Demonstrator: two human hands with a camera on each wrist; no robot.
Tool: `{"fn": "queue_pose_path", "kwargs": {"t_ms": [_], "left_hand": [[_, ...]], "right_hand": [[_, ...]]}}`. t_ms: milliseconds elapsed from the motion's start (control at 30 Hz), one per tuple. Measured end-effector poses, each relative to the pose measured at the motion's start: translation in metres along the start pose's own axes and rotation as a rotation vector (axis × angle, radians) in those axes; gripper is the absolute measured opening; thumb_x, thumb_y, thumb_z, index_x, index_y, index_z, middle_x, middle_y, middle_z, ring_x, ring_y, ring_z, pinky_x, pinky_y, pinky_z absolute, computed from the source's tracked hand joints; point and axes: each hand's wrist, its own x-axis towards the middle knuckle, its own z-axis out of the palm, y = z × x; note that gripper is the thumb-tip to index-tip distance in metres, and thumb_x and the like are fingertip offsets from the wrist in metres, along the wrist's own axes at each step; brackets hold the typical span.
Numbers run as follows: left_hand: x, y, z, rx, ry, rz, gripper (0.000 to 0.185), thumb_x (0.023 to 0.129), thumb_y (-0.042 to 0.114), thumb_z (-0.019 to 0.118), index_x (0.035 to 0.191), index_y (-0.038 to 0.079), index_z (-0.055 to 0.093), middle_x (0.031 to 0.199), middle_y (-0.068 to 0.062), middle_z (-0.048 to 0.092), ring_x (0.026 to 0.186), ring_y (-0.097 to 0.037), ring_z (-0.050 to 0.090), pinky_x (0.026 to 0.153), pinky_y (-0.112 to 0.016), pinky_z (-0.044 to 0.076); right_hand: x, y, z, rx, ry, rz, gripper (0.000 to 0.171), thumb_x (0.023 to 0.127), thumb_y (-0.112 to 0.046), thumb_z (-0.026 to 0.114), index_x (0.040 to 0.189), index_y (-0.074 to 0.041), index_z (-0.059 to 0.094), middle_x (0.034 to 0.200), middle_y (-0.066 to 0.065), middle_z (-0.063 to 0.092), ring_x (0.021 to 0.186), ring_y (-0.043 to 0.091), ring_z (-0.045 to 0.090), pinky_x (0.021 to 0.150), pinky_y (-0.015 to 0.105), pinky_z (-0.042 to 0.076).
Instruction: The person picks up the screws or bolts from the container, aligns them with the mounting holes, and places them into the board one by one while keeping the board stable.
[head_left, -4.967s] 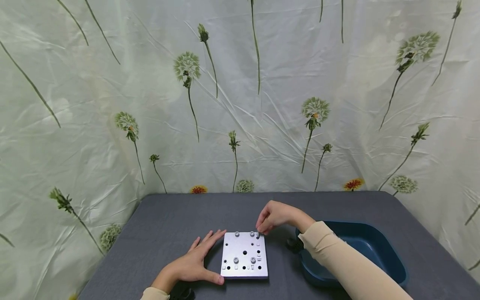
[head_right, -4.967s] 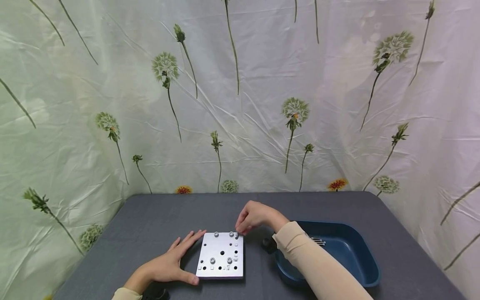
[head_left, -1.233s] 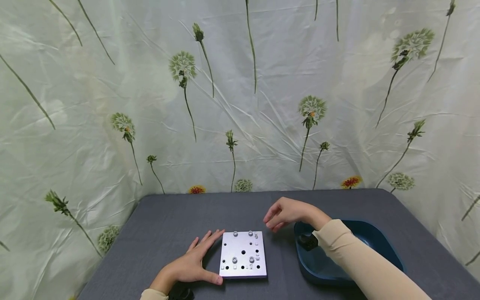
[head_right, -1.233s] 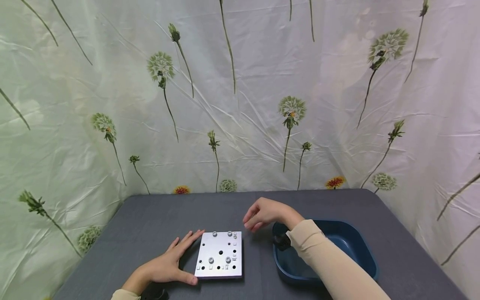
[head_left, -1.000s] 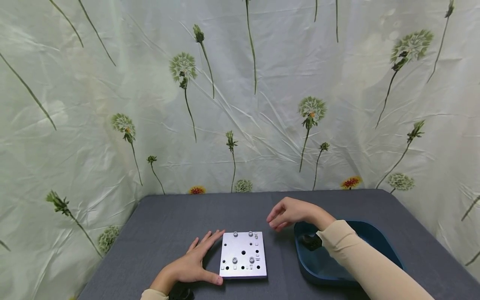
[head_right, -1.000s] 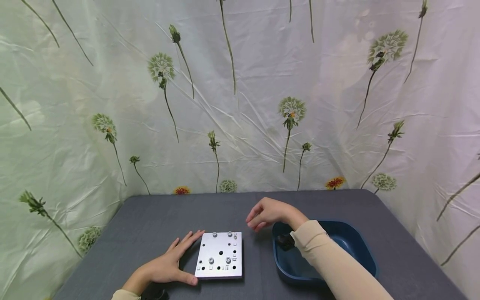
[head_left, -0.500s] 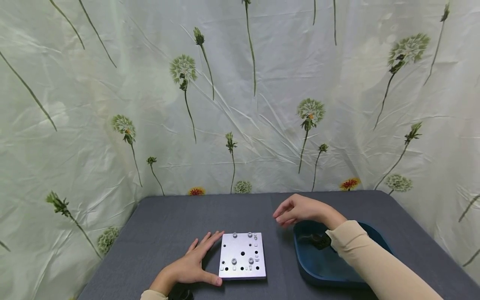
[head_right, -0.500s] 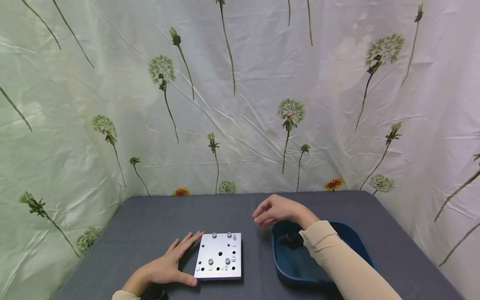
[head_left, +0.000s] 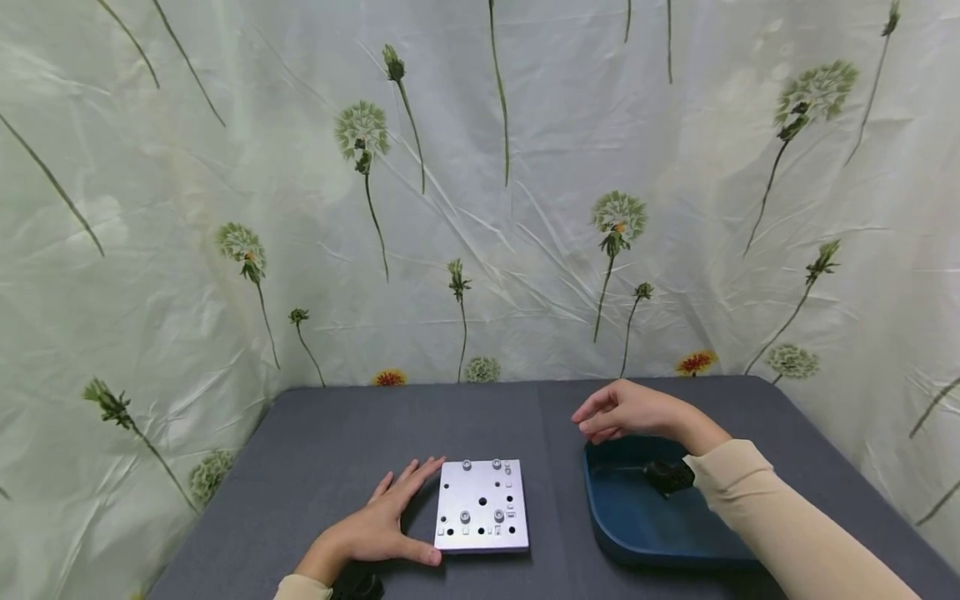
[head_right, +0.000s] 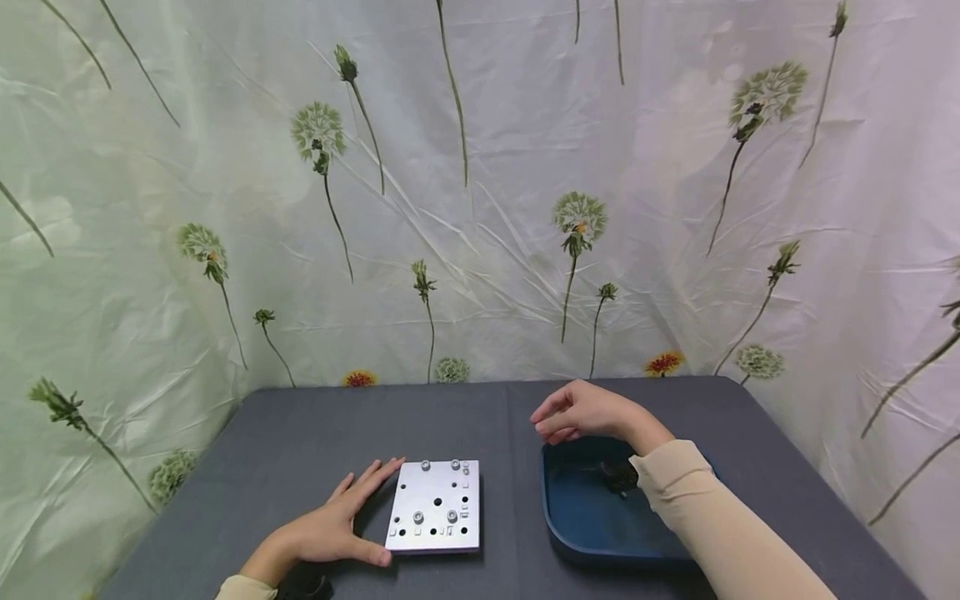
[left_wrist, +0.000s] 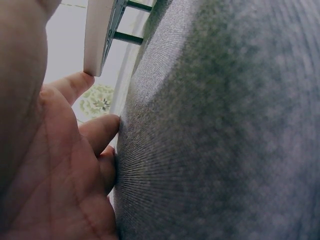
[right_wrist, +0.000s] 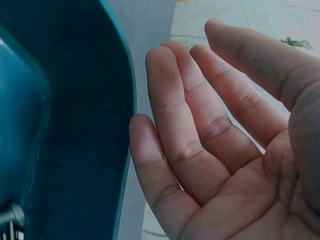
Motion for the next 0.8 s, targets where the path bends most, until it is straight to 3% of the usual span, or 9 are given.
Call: {"fn": "queue_pose_path", "kwargs": {"t_ms": [333,800], "left_hand": [[-0.002,-0.001,0.005,-0.022,-0.017,0.001,0.121,0.080,0.044,0.095,0.174,0.026,0.021,0.181,-0.013,0.018,0.166,-0.051,0.005,0.122,-0.084,-0.007],[0.001,0.003,0.000,-0.020,-0.014,-0.014,0.121,0.080,0.045,0.095,0.174,0.027,0.021,0.181,-0.013,0.018,0.166,-0.052,0.005,0.121,-0.084,-0.007]], "right_hand": [[-0.019,0.016,-0.013,0.016,0.021,0.024,0.037,0.106,-0.021,0.070,0.134,0.004,0.071,0.114,0.011,0.080,0.101,0.020,0.076,0.094,0.038,0.064],[-0.046,0.042,-0.033,0.020,0.052,0.050,0.043,0.108,-0.021,0.067,0.137,0.011,0.065,0.113,0.012,0.079,0.102,0.023,0.077,0.091,0.036,0.065]]}}
